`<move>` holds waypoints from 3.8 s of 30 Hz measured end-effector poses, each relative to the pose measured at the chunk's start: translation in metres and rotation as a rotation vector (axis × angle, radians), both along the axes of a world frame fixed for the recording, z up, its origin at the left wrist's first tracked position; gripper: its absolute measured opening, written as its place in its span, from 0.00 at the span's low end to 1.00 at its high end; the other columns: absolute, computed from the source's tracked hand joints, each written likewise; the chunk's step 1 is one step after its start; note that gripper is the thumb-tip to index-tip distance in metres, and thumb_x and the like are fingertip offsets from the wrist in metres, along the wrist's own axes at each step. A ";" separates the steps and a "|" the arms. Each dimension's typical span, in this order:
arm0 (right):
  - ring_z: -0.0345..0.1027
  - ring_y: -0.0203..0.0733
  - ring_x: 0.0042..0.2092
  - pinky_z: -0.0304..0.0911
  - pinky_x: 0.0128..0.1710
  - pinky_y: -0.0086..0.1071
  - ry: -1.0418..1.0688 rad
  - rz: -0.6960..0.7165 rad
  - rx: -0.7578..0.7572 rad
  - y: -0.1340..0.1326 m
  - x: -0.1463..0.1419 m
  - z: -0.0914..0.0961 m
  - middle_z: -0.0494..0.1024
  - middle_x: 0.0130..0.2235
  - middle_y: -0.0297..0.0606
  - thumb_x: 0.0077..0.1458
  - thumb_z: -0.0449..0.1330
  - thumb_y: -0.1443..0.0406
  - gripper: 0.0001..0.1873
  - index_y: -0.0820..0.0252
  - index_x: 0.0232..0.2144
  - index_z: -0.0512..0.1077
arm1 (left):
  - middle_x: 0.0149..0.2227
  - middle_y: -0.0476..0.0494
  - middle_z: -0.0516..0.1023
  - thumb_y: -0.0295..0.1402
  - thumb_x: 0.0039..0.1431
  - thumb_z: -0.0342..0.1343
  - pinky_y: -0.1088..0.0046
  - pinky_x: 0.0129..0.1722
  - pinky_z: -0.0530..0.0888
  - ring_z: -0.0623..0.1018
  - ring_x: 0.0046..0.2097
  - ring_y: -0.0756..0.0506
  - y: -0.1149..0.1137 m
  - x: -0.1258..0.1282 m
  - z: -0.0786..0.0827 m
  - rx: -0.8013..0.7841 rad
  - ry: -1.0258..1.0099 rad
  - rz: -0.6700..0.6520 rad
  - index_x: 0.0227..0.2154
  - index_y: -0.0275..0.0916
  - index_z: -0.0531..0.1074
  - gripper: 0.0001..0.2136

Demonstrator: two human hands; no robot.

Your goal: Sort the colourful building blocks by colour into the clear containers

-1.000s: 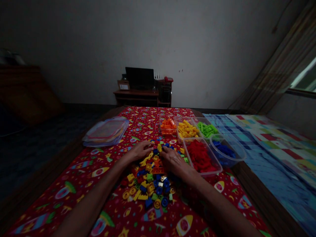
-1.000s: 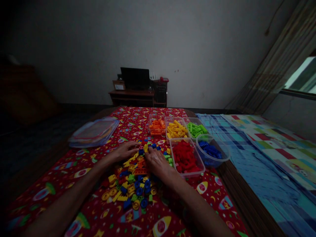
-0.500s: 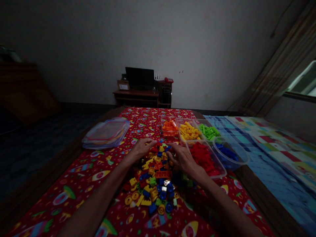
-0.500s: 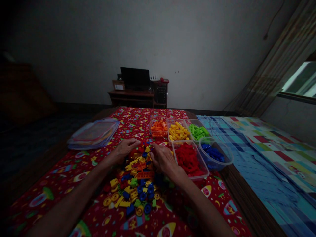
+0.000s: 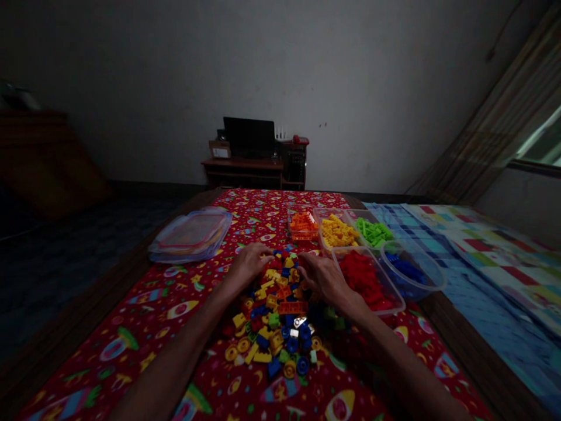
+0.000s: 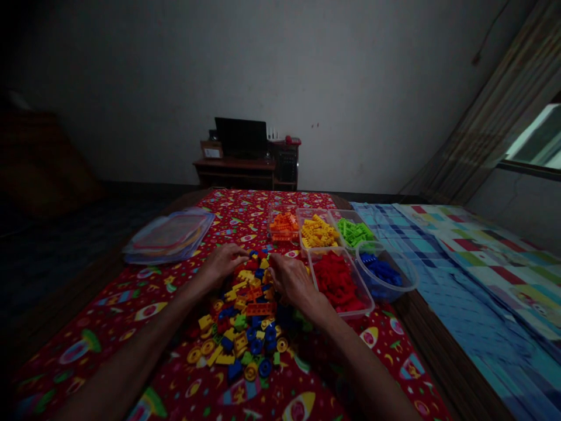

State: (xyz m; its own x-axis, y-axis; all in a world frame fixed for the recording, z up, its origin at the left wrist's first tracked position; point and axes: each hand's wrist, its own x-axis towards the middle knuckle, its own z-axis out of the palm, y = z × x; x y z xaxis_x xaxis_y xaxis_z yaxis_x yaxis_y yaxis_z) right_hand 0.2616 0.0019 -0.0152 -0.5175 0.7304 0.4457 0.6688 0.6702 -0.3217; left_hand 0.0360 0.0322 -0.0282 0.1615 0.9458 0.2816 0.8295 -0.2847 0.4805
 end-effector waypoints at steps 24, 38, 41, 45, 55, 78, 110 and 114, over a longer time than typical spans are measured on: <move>0.71 0.40 0.35 0.61 0.35 0.29 0.114 0.053 -0.039 0.000 0.000 0.003 0.79 0.38 0.44 0.57 0.55 0.68 0.17 0.62 0.49 0.69 | 0.37 0.43 0.81 0.35 0.42 0.59 0.66 0.40 0.75 0.79 0.39 0.42 -0.004 0.012 0.014 -0.295 -0.599 -0.161 0.42 0.37 0.74 0.21; 0.67 0.34 0.30 0.58 0.31 0.25 0.155 0.214 -0.132 -0.003 -0.001 0.009 0.78 0.35 0.39 0.56 0.54 0.71 0.14 0.62 0.45 0.72 | 0.24 0.50 0.76 0.41 0.46 0.58 0.73 0.29 0.71 0.75 0.28 0.47 -0.020 0.036 0.024 -0.301 -0.595 -0.220 0.44 0.36 0.71 0.22; 0.65 0.34 0.29 0.58 0.32 0.26 0.133 0.178 -0.119 -0.003 0.002 0.016 0.77 0.31 0.38 0.55 0.55 0.72 0.15 0.63 0.45 0.73 | 0.27 0.47 0.77 0.46 0.53 0.51 0.72 0.31 0.72 0.76 0.29 0.46 -0.019 0.031 0.027 -0.241 -0.508 -0.213 0.40 0.36 0.73 0.20; 0.68 0.37 0.33 0.60 0.35 0.28 0.143 0.131 -0.145 -0.002 0.005 0.022 0.78 0.34 0.40 0.56 0.54 0.70 0.14 0.62 0.43 0.74 | 0.29 0.45 0.79 0.49 0.55 0.47 0.71 0.34 0.73 0.77 0.32 0.45 -0.015 0.017 0.030 -0.179 -0.417 -0.150 0.38 0.37 0.75 0.22; 0.69 0.37 0.32 0.61 0.33 0.29 0.176 -0.022 -0.174 0.005 0.032 0.042 0.79 0.34 0.38 0.57 0.54 0.66 0.16 0.60 0.46 0.73 | 0.37 0.42 0.81 0.49 0.53 0.47 0.69 0.36 0.75 0.78 0.38 0.41 0.003 -0.026 -0.007 -0.098 -0.327 0.079 0.37 0.36 0.76 0.22; 0.67 0.38 0.31 0.56 0.32 0.29 -0.159 0.011 -0.137 0.038 -0.012 0.029 0.76 0.30 0.42 0.60 0.51 0.65 0.12 0.63 0.34 0.74 | 0.52 0.38 0.75 0.51 0.54 0.43 0.61 0.52 0.69 0.74 0.51 0.38 0.013 -0.028 -0.028 -0.134 -0.214 0.020 0.50 0.36 0.71 0.29; 0.70 0.37 0.31 0.60 0.31 0.27 0.137 0.050 -0.382 0.026 0.007 0.016 0.79 0.29 0.37 0.48 0.53 0.72 0.14 0.63 0.32 0.79 | 0.46 0.45 0.79 0.35 0.52 0.55 0.70 0.47 0.71 0.77 0.46 0.43 -0.018 0.005 0.006 -0.269 -0.145 -0.435 0.45 0.43 0.75 0.17; 0.71 0.39 0.35 0.62 0.35 0.29 0.140 -0.044 -0.369 0.025 0.016 0.021 0.80 0.34 0.40 0.52 0.54 0.70 0.16 0.62 0.41 0.76 | 0.44 0.45 0.79 0.30 0.51 0.54 0.70 0.47 0.70 0.76 0.45 0.43 -0.016 0.007 -0.001 -0.216 -0.033 -0.398 0.45 0.42 0.75 0.17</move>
State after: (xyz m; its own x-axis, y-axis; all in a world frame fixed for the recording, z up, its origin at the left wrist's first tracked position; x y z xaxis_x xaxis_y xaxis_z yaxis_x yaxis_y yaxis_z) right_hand 0.2779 0.0268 0.0055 -0.4351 0.8747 0.2135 0.6268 0.4644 -0.6256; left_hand 0.0432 0.0164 -0.0295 0.5184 0.8497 0.0957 0.6593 -0.4685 0.5881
